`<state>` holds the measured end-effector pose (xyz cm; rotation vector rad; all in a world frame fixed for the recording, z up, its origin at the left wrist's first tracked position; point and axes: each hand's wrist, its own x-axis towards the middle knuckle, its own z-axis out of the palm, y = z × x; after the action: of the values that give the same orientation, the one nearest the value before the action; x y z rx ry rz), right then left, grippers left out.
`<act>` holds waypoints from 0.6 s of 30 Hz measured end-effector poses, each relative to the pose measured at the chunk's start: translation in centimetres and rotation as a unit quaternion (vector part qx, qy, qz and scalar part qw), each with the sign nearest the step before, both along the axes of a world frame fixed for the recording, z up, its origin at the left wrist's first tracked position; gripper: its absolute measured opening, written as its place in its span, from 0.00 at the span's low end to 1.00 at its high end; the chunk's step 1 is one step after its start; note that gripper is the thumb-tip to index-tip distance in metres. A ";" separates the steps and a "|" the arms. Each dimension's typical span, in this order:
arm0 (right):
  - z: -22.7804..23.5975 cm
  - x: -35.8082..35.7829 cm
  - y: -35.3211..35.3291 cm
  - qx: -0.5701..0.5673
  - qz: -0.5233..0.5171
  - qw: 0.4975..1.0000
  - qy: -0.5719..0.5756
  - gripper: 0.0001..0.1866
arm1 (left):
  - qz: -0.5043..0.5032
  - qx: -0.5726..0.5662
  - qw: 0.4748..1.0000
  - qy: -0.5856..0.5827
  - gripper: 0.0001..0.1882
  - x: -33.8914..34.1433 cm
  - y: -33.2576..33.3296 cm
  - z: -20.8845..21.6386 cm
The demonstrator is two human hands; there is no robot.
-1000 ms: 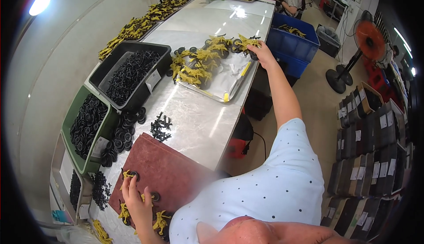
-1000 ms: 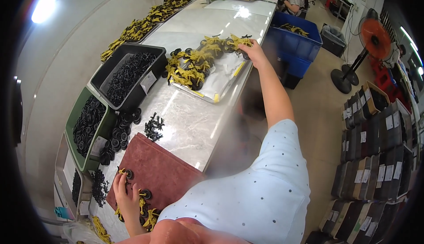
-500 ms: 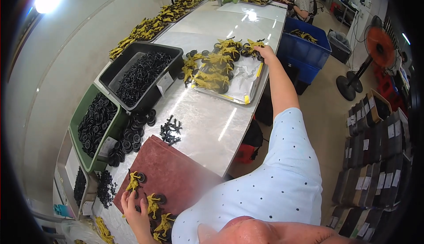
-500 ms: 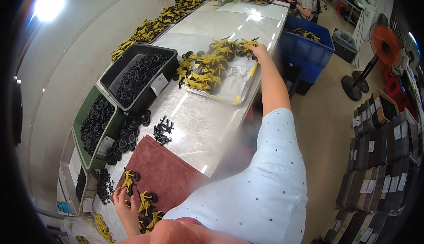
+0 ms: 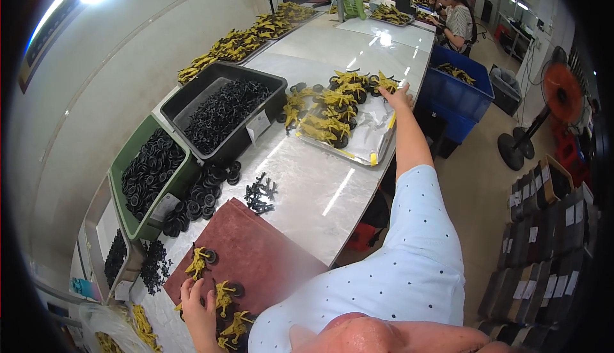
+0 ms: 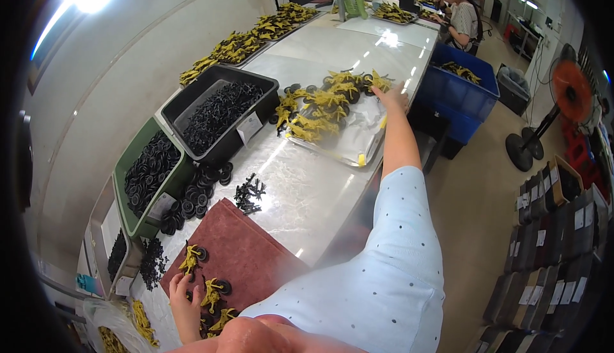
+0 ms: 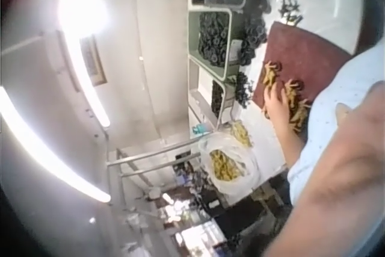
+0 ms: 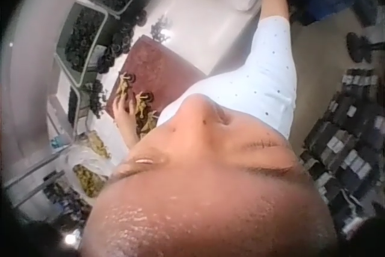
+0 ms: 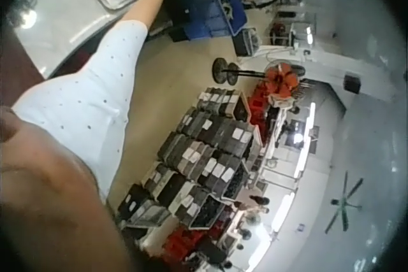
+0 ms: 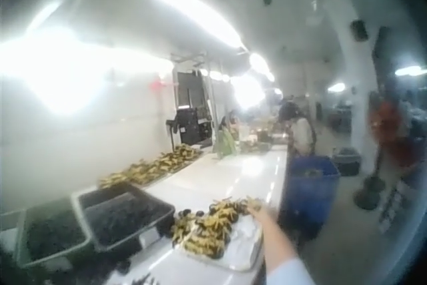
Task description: The person assembles small yellow plastic toy motorcycles by attaching black plastic wheels and plastic pins to yellow plastic motorcycle bodies, taking parts from bins and working by hand at a workbench.
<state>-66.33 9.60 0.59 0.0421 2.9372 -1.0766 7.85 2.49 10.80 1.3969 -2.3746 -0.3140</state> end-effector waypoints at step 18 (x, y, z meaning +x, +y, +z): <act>8.2 35.3 -6.8 -0.305 0.668 0.678 -0.037 0.19 | 0.002 0.009 0.999 -0.035 0.16 5.9 -4.2 -0.4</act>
<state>-30.98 2.76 8.75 -1.6347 1.4527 -1.3863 13.76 -1.67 10.43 1.4422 -2.4297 -0.2906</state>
